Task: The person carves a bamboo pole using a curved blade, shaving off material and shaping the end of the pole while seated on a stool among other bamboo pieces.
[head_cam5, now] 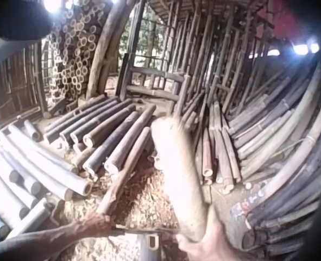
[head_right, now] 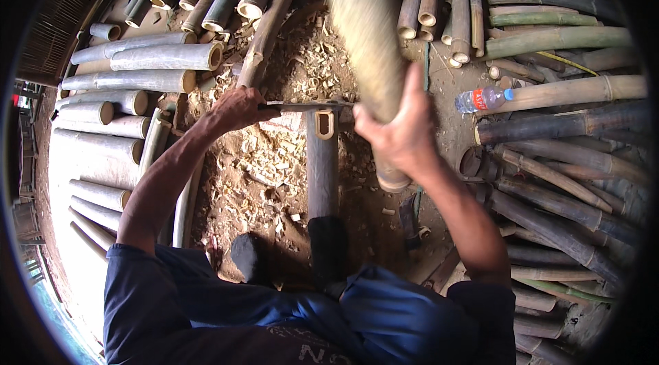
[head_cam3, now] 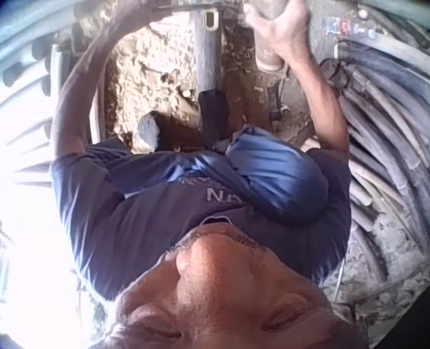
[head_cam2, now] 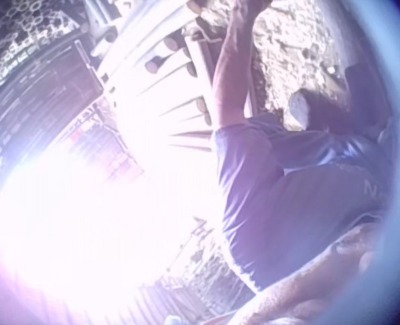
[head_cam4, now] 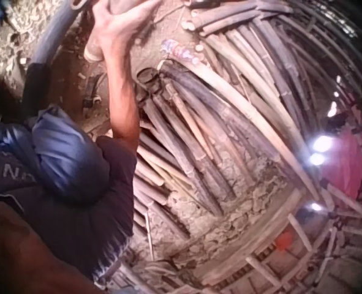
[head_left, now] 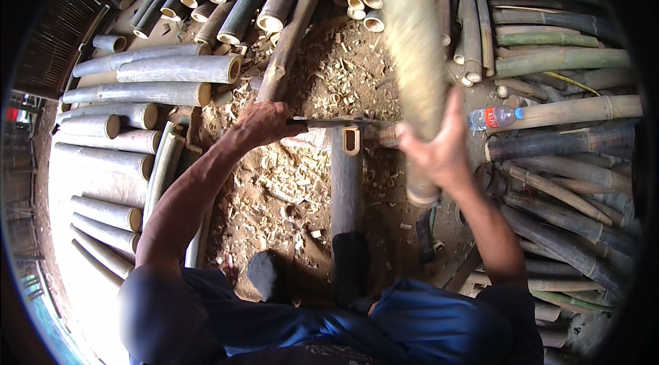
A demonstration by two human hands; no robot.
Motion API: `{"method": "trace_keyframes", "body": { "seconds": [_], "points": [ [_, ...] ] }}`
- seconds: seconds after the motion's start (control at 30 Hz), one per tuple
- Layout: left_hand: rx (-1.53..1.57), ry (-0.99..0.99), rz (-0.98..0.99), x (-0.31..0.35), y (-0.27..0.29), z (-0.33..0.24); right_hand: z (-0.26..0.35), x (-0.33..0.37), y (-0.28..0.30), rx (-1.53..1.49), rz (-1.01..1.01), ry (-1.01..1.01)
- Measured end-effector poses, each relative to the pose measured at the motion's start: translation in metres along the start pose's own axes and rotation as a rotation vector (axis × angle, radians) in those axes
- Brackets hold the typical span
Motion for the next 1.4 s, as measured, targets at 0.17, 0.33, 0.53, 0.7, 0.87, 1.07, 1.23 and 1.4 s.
{"method": "trace_keyframes", "body": {
  "seconds": [0.17, 0.33, 0.53, 0.7, 0.87, 1.07, 1.23, 1.4],
  "points": [
    [0.012, -0.025, 0.037, -0.009, 0.000, -0.001, -0.008, -0.017, 0.006, 0.323, 0.773, -0.501],
    [0.013, 0.048, 0.134, 0.005, 0.004, 0.011, 0.033, -0.054, 0.032, 0.027, 0.389, -0.137],
    [0.071, -0.044, 0.133, -0.013, -0.005, 0.016, 0.005, -0.012, -0.020, 0.259, 0.917, -0.662],
    [0.094, 0.024, 0.309, -0.019, 0.002, 0.015, -0.005, -0.045, 0.025, 0.288, 0.629, -0.333],
    [0.138, -0.043, 0.339, -0.032, -0.003, 0.013, -0.012, -0.007, -0.005, -0.080, 0.324, -0.292],
    [0.391, 0.175, 0.694, -0.035, 0.004, 0.013, -0.042, 0.001, -0.015, 0.274, 0.740, -0.350],
    [0.248, 0.059, 0.552, -0.029, 0.002, 0.032, -0.044, -0.003, 0.011, -0.395, 0.583, -0.510],
    [-0.329, -0.003, 0.106, 0.011, 0.026, -0.019, -0.046, 0.025, 0.033, -0.701, 0.435, -0.803]
  ]
}}
Point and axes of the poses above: each hand's wrist, its own x-axis away from the middle knuckle, its own y-axis out of the back of the hand, z = x × y, the point moved 1 cm from there along -x, towards the middle knuckle, and after that the axes turned 2 degrees about y, right-handed, at the moved point
